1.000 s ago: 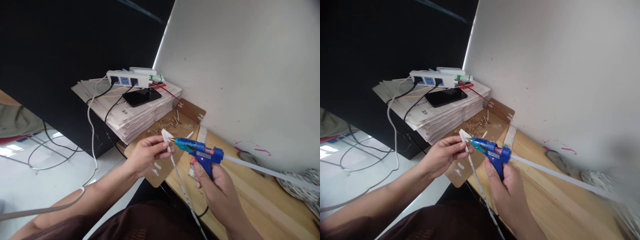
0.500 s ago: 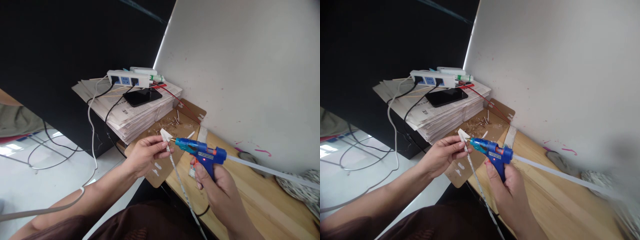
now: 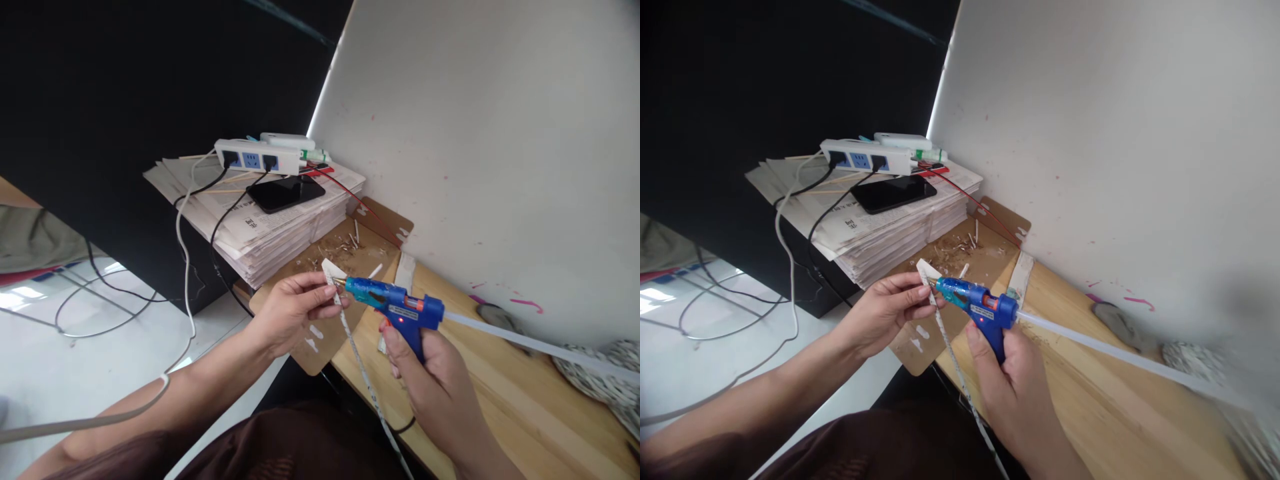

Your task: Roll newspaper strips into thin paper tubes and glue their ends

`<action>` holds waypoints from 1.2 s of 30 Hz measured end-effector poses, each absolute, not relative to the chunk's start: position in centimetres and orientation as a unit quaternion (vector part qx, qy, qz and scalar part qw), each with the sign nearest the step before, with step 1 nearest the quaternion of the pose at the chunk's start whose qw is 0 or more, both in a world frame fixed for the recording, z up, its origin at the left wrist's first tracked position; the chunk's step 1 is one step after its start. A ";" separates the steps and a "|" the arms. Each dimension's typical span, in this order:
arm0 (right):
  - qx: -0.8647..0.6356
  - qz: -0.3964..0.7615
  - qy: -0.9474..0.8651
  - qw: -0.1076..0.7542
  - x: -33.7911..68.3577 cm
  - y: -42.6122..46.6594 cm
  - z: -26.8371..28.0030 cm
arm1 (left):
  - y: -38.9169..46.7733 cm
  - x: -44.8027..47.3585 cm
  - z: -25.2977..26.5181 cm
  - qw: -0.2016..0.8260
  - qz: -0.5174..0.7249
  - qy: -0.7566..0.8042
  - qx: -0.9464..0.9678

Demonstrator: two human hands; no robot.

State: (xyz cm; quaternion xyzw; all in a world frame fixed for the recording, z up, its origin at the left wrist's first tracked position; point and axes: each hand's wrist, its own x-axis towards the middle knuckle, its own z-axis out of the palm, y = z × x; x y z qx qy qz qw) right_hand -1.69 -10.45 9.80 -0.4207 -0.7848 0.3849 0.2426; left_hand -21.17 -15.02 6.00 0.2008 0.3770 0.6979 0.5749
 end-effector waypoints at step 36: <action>-0.407 0.726 -0.462 0.306 -4.9 -5.0 6.5 | -15.8 -22.2 5.6 0.548 0.724 0.373 0.192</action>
